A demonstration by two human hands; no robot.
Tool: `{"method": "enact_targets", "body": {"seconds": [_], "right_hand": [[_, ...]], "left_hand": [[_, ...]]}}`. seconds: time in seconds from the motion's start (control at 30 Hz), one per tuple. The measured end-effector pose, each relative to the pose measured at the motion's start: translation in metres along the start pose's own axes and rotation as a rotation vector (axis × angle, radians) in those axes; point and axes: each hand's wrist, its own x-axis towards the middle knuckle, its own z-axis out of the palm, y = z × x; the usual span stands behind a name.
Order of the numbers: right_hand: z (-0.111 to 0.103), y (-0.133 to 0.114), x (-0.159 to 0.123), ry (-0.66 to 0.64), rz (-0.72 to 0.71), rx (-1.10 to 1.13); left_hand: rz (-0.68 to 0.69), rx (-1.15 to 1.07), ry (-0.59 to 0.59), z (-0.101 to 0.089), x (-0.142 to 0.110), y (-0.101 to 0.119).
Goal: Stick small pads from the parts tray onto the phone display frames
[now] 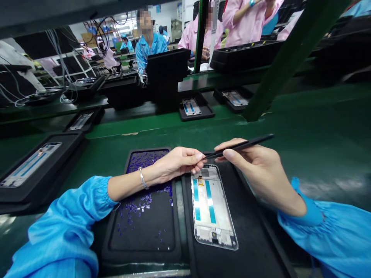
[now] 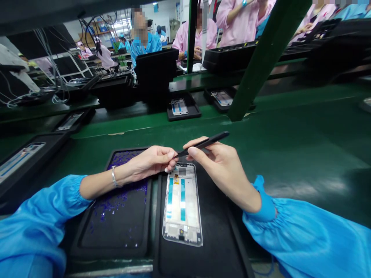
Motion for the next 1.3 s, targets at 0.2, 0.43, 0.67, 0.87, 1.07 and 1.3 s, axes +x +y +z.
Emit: {"method": "enact_targets", "body": {"seconds": [0.2,0.43,0.67,0.87,1.07,1.3], "right_hand": [[0.0,0.0,0.0,-0.008,-0.017,-0.009],[0.002,0.004,0.002,0.031,-0.009,0.027],[-0.008,0.012,0.016,0.064,0.208,0.383],[-0.011,0.011,0.017,0.059,0.249,0.36],[-0.01,0.012,0.018,0.04,0.246,0.332],[-0.009,0.015,0.019,0.037,0.258,0.321]], "left_hand": [[0.005,0.012,0.01,0.001,0.0,0.001],[0.013,0.123,0.049,0.001,0.002,0.004],[0.07,0.734,-0.04,0.014,-0.022,0.013],[0.206,1.556,-0.446,0.055,-0.062,0.0],[0.228,1.742,-0.46,0.061,-0.069,-0.005],[0.238,1.78,-0.437,0.057,-0.071,-0.009]]}}
